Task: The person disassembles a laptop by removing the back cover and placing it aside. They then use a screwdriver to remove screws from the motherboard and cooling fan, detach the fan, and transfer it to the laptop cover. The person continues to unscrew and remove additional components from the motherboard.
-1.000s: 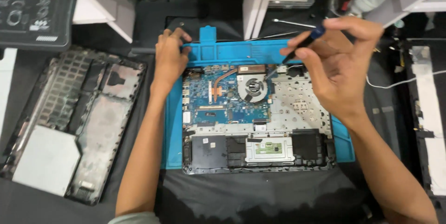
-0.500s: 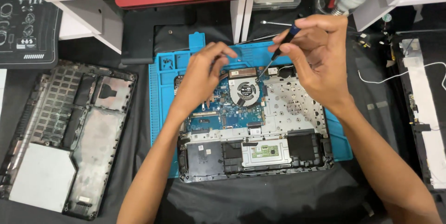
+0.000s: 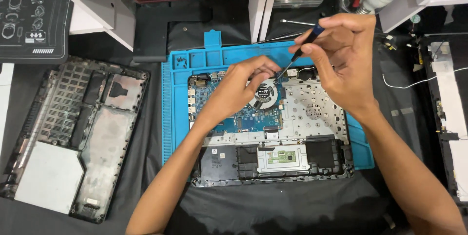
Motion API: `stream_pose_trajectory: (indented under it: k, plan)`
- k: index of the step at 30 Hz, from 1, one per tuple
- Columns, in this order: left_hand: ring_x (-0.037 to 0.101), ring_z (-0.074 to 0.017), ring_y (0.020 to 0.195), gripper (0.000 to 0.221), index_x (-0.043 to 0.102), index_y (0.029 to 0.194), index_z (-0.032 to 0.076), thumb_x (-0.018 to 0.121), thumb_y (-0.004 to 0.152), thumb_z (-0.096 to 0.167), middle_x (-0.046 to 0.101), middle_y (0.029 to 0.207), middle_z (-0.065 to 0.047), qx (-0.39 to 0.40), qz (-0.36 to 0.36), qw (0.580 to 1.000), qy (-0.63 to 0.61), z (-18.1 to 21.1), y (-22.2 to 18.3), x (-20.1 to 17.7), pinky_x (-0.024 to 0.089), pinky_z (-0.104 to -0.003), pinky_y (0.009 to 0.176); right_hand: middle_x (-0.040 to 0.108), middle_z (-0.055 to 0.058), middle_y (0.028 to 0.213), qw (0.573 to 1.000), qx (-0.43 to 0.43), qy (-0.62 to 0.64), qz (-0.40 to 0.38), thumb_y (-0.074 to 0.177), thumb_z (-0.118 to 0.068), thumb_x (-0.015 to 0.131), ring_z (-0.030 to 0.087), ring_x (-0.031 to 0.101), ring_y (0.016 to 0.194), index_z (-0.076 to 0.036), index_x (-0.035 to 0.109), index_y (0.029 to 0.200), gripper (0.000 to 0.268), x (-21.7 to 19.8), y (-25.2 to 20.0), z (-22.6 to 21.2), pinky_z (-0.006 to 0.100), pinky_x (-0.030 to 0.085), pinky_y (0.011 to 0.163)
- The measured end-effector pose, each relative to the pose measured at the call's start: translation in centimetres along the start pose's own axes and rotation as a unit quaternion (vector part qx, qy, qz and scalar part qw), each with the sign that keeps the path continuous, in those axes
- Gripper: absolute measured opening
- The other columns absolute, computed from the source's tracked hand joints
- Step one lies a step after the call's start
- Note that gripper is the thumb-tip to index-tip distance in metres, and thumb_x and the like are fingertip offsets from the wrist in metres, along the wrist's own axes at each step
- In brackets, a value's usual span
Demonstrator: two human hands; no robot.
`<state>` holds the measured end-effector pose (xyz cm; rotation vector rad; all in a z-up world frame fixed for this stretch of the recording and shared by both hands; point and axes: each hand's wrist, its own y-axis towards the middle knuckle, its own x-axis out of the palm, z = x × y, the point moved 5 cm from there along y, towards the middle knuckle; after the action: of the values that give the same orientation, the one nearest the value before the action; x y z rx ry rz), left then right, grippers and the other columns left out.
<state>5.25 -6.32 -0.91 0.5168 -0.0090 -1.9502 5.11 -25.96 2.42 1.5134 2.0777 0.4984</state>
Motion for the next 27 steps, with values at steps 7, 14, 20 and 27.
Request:
stream_pose_trajectory:
  k: [7,14,20,27]
  plan:
    - [0.076,-0.0245,0.106,0.018,0.067,0.116,0.001,0.058,0.100,0.002,0.077,0.107,-0.014,-0.015,-0.014,1.000,0.003,-0.1,0.0,0.5,0.060,-0.035,0.087,0.063,0.019,0.119,1.000,-0.004,-0.013,0.002,0.116,0.017,0.055,0.025,0.072,0.109,-0.005,0.030,0.136,0.040,-0.1,0.2,-0.2,0.036,0.064,0.099]
    - [0.076,-0.0250,0.107,0.018,0.067,0.117,0.001,0.060,0.101,0.004,0.077,0.110,-0.013,-0.003,-0.020,1.000,0.001,-0.2,-0.1,1.0,0.059,-0.036,0.090,0.062,0.019,0.118,1.000,-0.011,-0.022,-0.006,0.115,0.016,0.054,0.026,0.073,0.109,-0.005,0.030,0.136,0.038,-0.1,0.4,-0.7,0.036,0.065,0.098]
    - [0.075,-0.0256,0.110,0.019,0.067,0.117,0.001,0.059,0.100,0.003,0.077,0.112,-0.013,-0.005,-0.022,1.000,-0.001,-0.2,-0.1,1.0,0.059,-0.037,0.092,0.062,0.020,0.118,0.999,-0.010,-0.031,-0.008,0.116,0.016,0.054,0.027,0.073,0.110,-0.005,0.029,0.136,0.038,0.1,0.3,-0.6,0.037,0.065,0.098]
    - [0.075,-0.0253,0.110,0.019,0.067,0.118,0.001,0.059,0.101,0.003,0.077,0.112,-0.012,-0.011,-0.024,1.000,0.001,-0.2,-0.1,0.9,0.059,-0.036,0.091,0.062,0.020,0.117,0.999,-0.013,-0.039,-0.004,0.115,0.016,0.054,0.027,0.073,0.109,-0.005,0.029,0.136,0.039,0.3,0.6,-1.2,0.037,0.065,0.098]
